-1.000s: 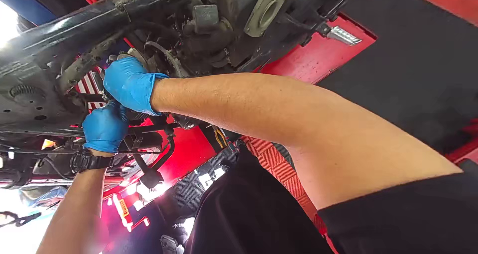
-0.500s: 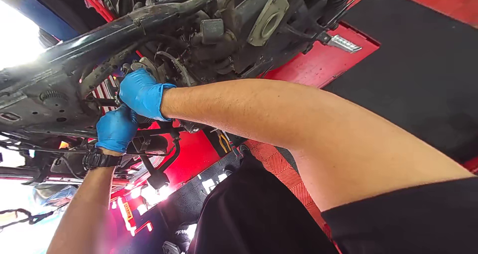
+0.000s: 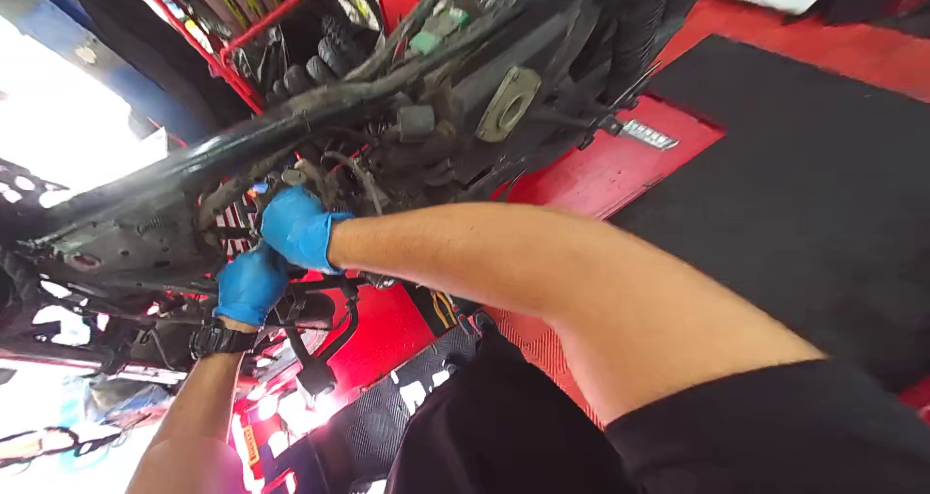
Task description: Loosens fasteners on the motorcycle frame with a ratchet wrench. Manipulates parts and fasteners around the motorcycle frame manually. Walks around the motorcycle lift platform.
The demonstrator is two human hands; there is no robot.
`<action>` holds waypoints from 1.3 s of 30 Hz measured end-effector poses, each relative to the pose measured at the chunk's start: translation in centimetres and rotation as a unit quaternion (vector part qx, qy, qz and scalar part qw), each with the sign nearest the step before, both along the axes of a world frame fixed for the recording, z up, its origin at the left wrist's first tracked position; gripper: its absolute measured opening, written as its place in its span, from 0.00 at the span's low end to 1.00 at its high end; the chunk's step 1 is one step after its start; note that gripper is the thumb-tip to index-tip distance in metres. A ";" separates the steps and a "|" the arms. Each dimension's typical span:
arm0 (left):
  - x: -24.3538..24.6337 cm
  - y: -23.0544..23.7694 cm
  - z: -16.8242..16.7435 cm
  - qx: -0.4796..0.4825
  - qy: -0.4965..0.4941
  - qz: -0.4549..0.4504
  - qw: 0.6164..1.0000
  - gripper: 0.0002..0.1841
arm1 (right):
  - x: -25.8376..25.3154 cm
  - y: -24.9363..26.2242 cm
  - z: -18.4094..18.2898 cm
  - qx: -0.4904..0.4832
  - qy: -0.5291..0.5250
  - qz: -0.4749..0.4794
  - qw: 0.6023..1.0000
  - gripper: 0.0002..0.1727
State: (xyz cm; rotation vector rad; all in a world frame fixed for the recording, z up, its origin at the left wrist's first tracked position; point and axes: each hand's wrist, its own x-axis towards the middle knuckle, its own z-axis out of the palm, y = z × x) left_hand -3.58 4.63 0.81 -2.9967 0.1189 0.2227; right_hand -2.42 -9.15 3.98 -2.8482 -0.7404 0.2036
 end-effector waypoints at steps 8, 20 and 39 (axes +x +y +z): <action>0.4 0.3 -0.3 -0.026 -0.033 0.023 0.999 0.21 | -0.2 0.0 0.3 -0.047 -0.039 0.017 0.998 0.06; 0.0 -0.7 0.1 -0.020 -0.032 0.028 0.999 0.17 | -0.9 0.6 0.6 -0.088 -0.034 -0.001 0.996 0.06; 0.3 -0.4 0.4 -0.037 -0.002 0.034 0.999 0.19 | -0.5 1.0 0.4 -0.099 -0.056 0.005 0.994 0.06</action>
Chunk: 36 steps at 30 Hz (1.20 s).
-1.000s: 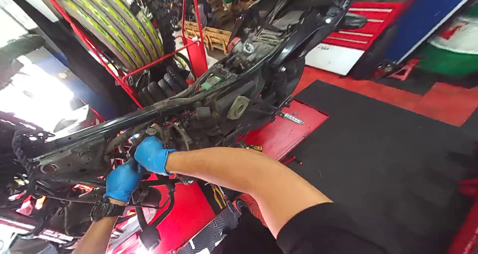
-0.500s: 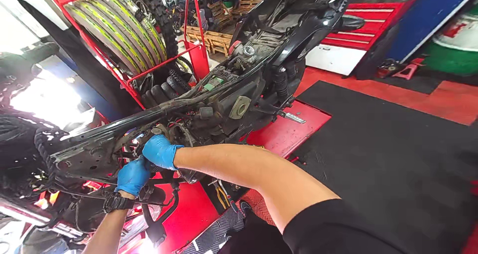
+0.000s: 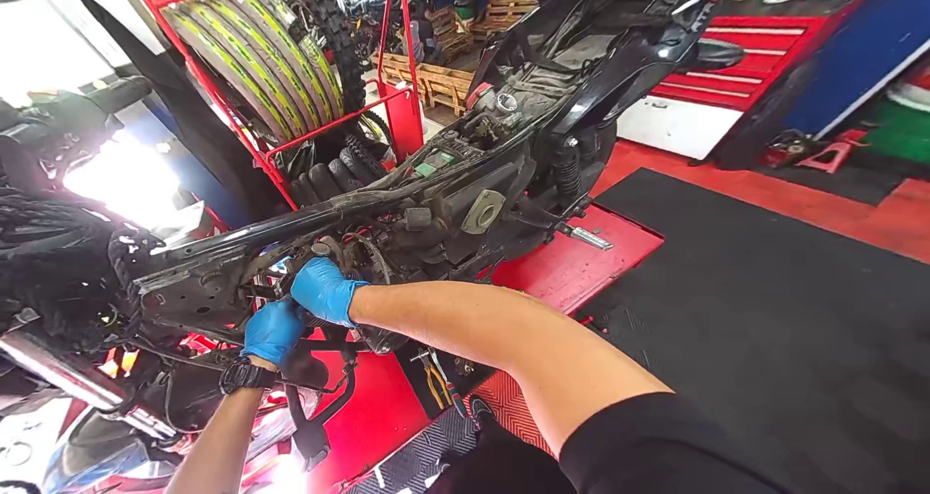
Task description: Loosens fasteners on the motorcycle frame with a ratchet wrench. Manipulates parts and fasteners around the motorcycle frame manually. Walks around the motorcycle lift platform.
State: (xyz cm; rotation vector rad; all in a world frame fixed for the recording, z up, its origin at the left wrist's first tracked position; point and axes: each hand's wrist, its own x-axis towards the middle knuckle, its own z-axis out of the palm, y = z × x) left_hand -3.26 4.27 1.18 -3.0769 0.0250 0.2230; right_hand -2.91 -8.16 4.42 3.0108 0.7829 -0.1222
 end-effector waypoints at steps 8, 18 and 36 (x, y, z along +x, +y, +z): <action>0.2 0.2 -0.3 -0.013 -0.001 -0.005 1.000 0.20 | 0.3 -0.2 0.0 0.012 -0.003 0.006 1.000 0.05; 0.2 0.3 -0.4 -0.009 0.005 -0.002 1.000 0.20 | 0.3 0.2 0.8 -0.005 0.023 -0.013 1.000 0.06; 0.0 -0.3 0.4 0.005 0.018 -0.002 1.000 0.19 | 0.1 0.2 1.2 -0.018 0.045 0.008 0.999 0.09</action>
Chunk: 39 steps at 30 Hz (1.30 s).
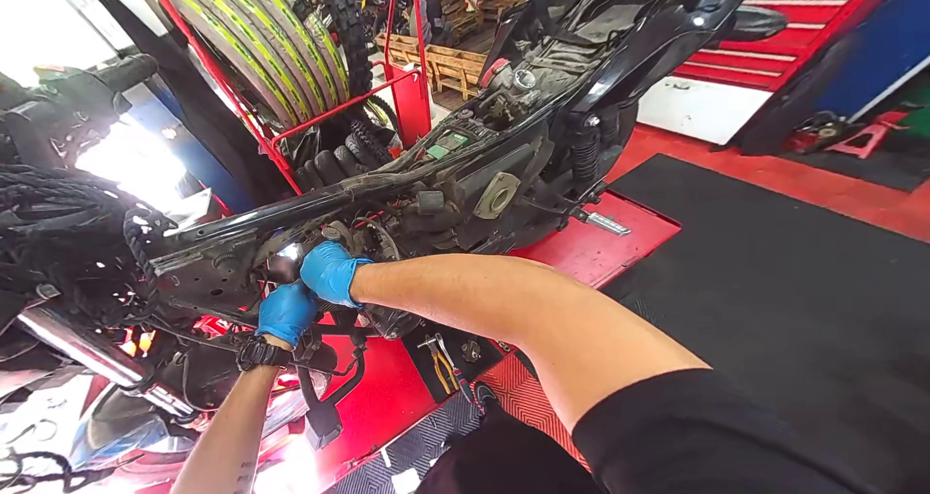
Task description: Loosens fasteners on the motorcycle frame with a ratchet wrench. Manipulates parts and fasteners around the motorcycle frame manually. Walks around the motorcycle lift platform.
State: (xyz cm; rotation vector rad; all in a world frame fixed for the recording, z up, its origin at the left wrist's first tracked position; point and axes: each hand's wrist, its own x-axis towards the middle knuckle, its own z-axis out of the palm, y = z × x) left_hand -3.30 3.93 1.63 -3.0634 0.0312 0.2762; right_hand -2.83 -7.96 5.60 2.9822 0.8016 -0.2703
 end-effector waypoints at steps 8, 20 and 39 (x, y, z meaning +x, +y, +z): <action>0.3 0.1 -0.4 0.001 -0.004 0.000 1.000 0.21 | 0.4 -0.7 -0.7 0.009 -0.030 0.008 0.999 0.06; 0.1 -0.2 -0.3 0.016 -0.003 0.006 1.000 0.20 | 0.5 -0.4 -0.9 0.007 -0.038 0.009 0.999 0.05; 0.1 -0.4 -0.2 0.005 -0.001 0.010 1.000 0.21 | 0.7 -0.7 -1.0 -0.002 -0.050 0.020 0.999 0.05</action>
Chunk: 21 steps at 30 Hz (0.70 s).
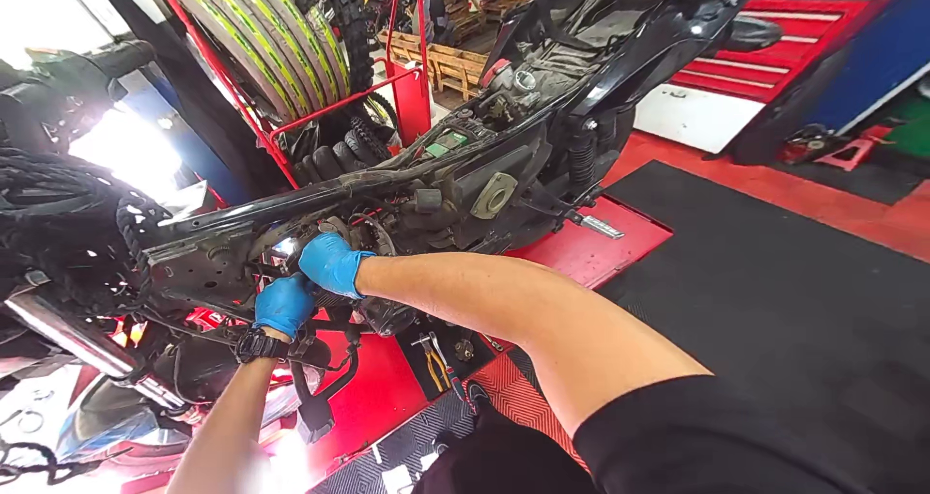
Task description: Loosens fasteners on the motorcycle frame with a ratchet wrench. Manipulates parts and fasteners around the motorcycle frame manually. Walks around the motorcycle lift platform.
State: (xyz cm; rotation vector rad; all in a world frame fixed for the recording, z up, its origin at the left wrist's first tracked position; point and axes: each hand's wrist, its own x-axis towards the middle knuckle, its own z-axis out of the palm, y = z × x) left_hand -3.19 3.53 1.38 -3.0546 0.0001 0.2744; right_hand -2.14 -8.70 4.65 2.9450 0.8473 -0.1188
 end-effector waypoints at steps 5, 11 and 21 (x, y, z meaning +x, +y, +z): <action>-0.2 0.2 0.2 -0.003 -0.009 0.005 1.000 0.20 | -0.1 0.3 -0.6 -0.023 -0.018 0.009 1.000 0.06; -1.0 -0.6 -0.7 0.005 -0.041 0.015 0.999 0.23 | -0.3 -0.4 0.5 -0.002 0.006 -0.009 1.000 0.05; -1.2 -0.2 -0.8 -0.013 -0.042 0.027 0.999 0.23 | -0.6 0.1 0.1 0.004 0.006 -0.029 1.000 0.06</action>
